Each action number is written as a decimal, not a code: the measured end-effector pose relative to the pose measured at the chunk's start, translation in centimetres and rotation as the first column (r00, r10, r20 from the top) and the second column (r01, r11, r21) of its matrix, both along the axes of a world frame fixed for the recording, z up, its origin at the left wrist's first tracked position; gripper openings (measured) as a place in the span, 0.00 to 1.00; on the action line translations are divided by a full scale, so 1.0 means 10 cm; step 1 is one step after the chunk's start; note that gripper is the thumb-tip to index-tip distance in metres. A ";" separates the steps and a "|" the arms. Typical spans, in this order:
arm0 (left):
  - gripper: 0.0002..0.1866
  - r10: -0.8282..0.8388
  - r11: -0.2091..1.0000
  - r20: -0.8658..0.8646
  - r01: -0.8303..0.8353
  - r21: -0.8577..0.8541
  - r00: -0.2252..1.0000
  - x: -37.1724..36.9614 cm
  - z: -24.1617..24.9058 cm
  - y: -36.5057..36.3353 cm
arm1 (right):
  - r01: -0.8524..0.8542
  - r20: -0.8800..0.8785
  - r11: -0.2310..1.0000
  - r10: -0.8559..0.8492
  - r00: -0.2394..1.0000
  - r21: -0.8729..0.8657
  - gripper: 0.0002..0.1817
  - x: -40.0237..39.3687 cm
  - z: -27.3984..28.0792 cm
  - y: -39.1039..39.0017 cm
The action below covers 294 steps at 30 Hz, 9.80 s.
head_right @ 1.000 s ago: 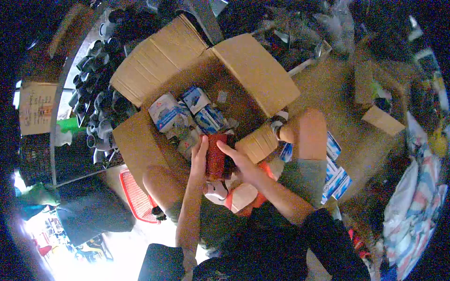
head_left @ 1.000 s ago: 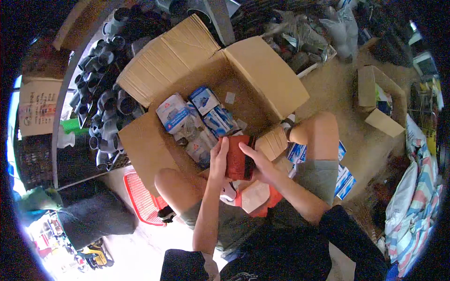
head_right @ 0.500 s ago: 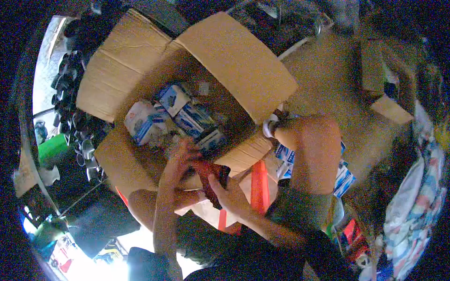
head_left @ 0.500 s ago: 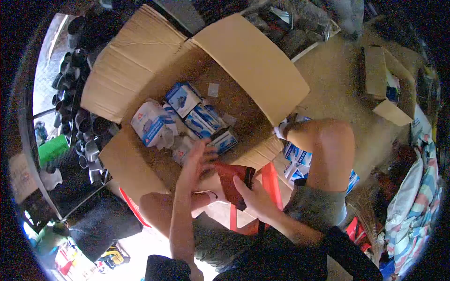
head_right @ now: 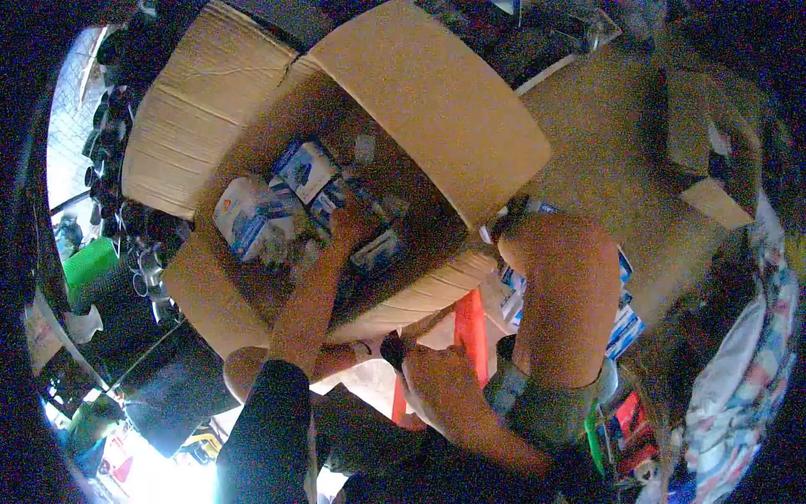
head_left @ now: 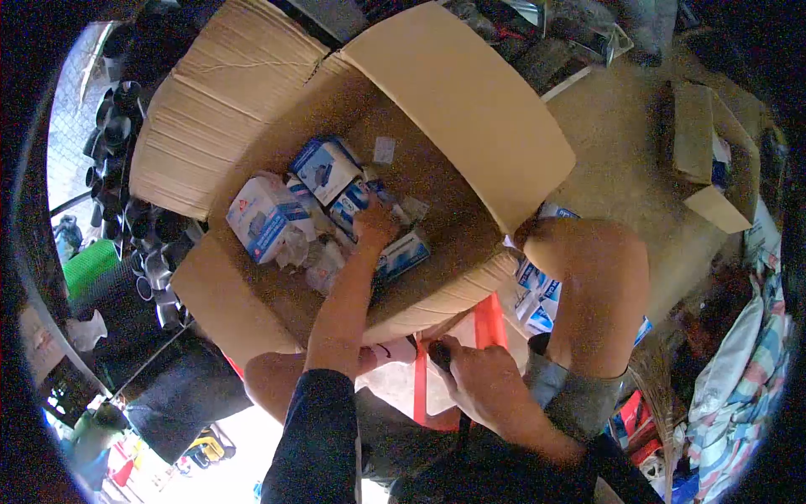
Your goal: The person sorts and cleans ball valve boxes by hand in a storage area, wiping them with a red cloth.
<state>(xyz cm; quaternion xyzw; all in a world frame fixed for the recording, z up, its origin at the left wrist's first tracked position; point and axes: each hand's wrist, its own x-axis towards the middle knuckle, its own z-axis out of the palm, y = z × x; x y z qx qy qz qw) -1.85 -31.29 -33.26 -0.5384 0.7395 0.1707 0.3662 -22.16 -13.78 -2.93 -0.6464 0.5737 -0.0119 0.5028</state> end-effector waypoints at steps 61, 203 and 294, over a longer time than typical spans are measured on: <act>0.44 -0.072 0.207 -0.030 -0.044 0.977 -0.997 0.20 3.52 4.43 | -0.083 0.951 0.986 -0.118 0.287 0.147 0.30 0.66 1.26 0.26; 0.41 0.188 0.532 -0.487 -0.328 0.780 -0.853 0.91 4.29 4.10 | 0.141 0.898 0.983 0.043 0.438 -0.116 0.36 0.26 2.34 1.12; 0.45 0.375 0.155 -0.337 -0.300 0.941 -0.863 0.42 5.01 4.10 | 0.016 0.844 0.980 0.163 0.511 -0.199 0.40 0.44 2.23 1.46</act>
